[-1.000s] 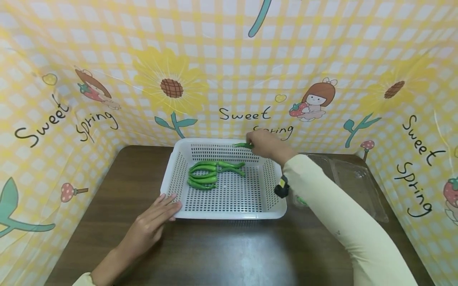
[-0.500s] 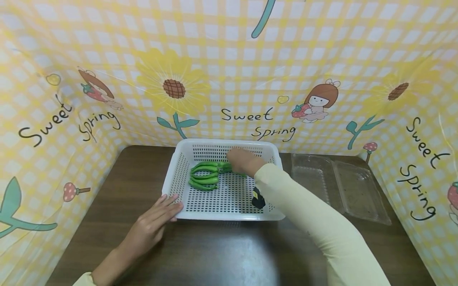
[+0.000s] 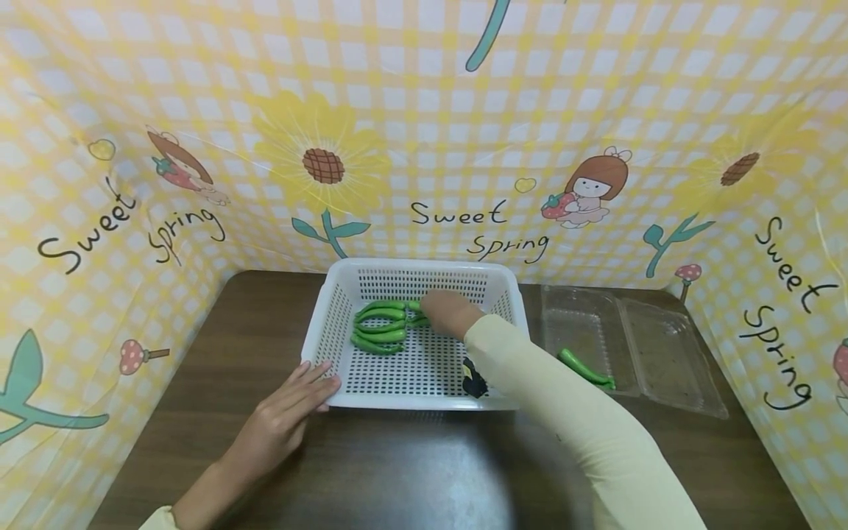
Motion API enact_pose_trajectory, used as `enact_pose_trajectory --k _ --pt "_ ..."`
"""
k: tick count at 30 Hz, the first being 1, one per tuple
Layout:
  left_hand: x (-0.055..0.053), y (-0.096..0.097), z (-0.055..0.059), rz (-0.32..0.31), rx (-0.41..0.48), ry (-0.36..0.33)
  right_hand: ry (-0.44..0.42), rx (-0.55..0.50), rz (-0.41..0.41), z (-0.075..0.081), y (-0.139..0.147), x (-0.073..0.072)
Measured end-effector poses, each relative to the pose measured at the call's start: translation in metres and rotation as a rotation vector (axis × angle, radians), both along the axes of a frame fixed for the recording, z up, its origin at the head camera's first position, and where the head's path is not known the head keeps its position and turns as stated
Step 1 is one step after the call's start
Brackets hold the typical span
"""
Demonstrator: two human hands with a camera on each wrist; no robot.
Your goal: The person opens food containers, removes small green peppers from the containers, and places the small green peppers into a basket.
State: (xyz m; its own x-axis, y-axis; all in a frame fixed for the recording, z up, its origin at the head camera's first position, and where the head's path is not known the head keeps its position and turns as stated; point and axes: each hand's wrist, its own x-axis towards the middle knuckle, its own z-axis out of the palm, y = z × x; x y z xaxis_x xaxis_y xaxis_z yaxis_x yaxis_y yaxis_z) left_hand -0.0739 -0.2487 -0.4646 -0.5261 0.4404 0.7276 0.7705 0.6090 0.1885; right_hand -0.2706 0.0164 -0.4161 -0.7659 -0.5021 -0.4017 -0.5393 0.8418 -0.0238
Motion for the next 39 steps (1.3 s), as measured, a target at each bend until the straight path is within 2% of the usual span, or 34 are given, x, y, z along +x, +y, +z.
enact_pose_trajectory --k 10,14,20,25,28,31,35,37,39 --pt "-0.001 0.001 -0.002 -0.006 0.012 0.005 -0.04 -0.006 -0.046 -0.006 0.002 -0.005" --pt "-0.001 0.001 -0.001 -0.004 0.012 0.005 -0.044 -0.021 -0.032 -0.005 0.004 -0.007" --pt "-0.001 0.001 -0.002 -0.003 0.011 0.007 0.068 -0.005 0.004 0.01 0.02 -0.015" --pt "-0.001 0.003 -0.004 -0.006 0.021 0.011 0.187 -0.053 -0.014 0.037 0.062 -0.028" --pt "-0.001 0.003 -0.005 -0.007 0.027 0.015 0.236 -0.115 -0.048 0.053 0.095 -0.034" --pt "-0.002 0.003 -0.004 -0.005 0.03 0.019 0.275 -0.159 -0.098 0.063 0.128 -0.037" --pt "-0.003 0.001 0.0 -0.006 0.024 0.018 0.277 -0.188 -0.137 0.058 0.173 -0.034" --pt "-0.003 0.001 0.001 -0.006 0.016 0.015 0.241 -0.185 -0.149 0.051 0.194 -0.03" --pt "-0.004 0.001 0.001 -0.005 0.01 0.017 0.167 -0.182 -0.16 0.041 0.214 -0.026"
